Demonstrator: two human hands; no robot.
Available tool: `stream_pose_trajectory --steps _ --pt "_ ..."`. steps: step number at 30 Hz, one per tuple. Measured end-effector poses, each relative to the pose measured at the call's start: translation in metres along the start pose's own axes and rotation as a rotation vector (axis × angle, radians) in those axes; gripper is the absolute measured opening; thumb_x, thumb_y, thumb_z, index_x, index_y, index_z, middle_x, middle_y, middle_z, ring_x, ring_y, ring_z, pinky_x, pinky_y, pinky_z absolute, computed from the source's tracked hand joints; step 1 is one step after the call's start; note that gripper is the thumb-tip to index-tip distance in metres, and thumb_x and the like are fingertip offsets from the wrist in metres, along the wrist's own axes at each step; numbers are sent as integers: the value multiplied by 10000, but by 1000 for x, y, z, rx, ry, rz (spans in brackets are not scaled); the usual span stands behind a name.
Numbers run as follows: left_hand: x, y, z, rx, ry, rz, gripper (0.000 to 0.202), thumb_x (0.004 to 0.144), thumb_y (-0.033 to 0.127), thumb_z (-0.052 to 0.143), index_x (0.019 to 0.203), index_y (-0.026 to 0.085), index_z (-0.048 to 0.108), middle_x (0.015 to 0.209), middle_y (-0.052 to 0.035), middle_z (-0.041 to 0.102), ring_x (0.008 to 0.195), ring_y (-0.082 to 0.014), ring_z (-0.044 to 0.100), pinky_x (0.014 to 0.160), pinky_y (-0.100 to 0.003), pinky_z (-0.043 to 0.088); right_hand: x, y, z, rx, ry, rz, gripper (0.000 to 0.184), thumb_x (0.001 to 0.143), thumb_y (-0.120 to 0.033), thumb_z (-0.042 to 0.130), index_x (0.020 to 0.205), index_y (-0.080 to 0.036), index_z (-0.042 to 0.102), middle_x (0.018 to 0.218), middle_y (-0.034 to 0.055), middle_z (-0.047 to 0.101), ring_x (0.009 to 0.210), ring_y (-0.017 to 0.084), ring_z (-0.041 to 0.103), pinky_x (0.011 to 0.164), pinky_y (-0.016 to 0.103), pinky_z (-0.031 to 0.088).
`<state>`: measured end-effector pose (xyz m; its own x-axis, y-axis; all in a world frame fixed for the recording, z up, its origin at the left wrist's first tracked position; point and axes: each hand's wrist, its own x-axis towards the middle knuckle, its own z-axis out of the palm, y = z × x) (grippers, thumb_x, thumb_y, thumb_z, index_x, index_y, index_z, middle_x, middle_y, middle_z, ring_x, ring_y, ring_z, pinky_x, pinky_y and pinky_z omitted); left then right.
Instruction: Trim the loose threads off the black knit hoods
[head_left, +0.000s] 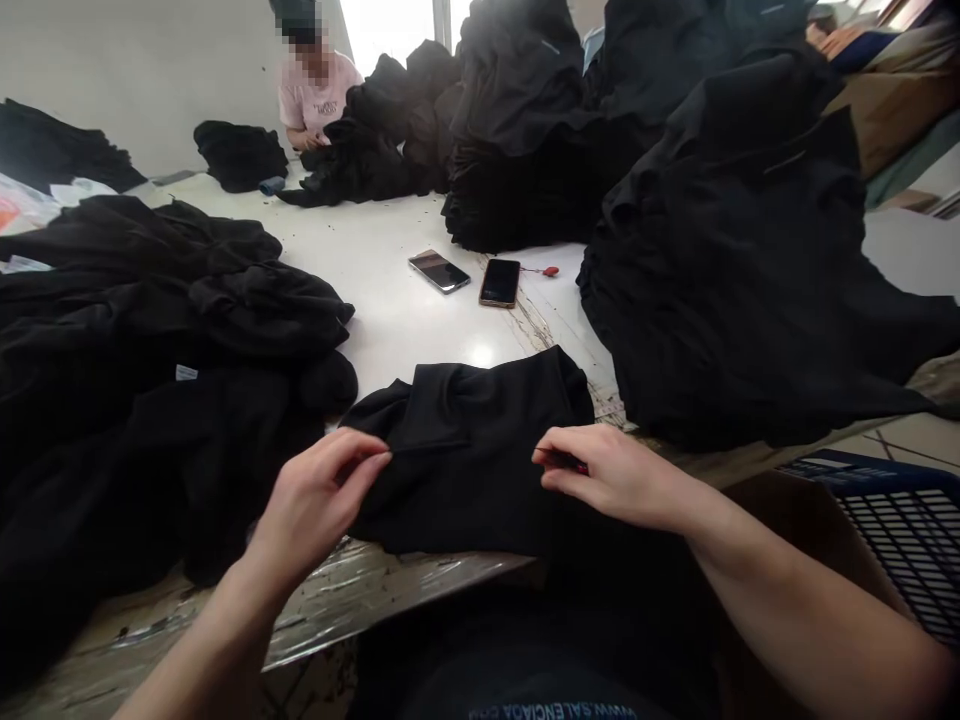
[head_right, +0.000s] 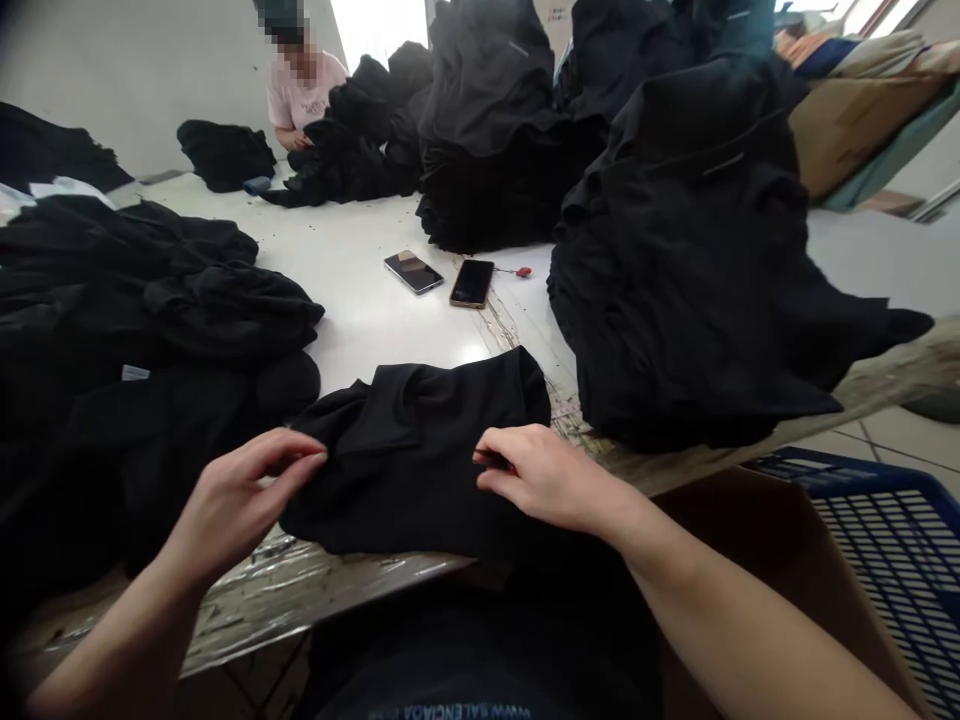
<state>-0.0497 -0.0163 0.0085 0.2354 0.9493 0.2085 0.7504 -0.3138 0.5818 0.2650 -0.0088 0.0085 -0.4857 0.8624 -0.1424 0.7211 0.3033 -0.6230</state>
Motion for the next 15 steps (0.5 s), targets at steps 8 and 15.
stream_pose_trajectory --steps 8,15 --pt "38 -12 78 253 -161 126 260 840 309 587 1064 181 620 1099 -86 599 1019 -268 533 842 -396 468 8 25 58 -94 136 28 69 794 -160 621 846 -189 587 870 17 647 787 166 611 685 266 431" --pt "24 -39 93 279 -63 243 420 892 359 509 1236 117 507 1296 -143 495 1214 -283 432 991 -451 421 2 26 64 -94 244 26 85 794 -182 634 851 -199 573 861 8 628 762 152 598 645 243 419"
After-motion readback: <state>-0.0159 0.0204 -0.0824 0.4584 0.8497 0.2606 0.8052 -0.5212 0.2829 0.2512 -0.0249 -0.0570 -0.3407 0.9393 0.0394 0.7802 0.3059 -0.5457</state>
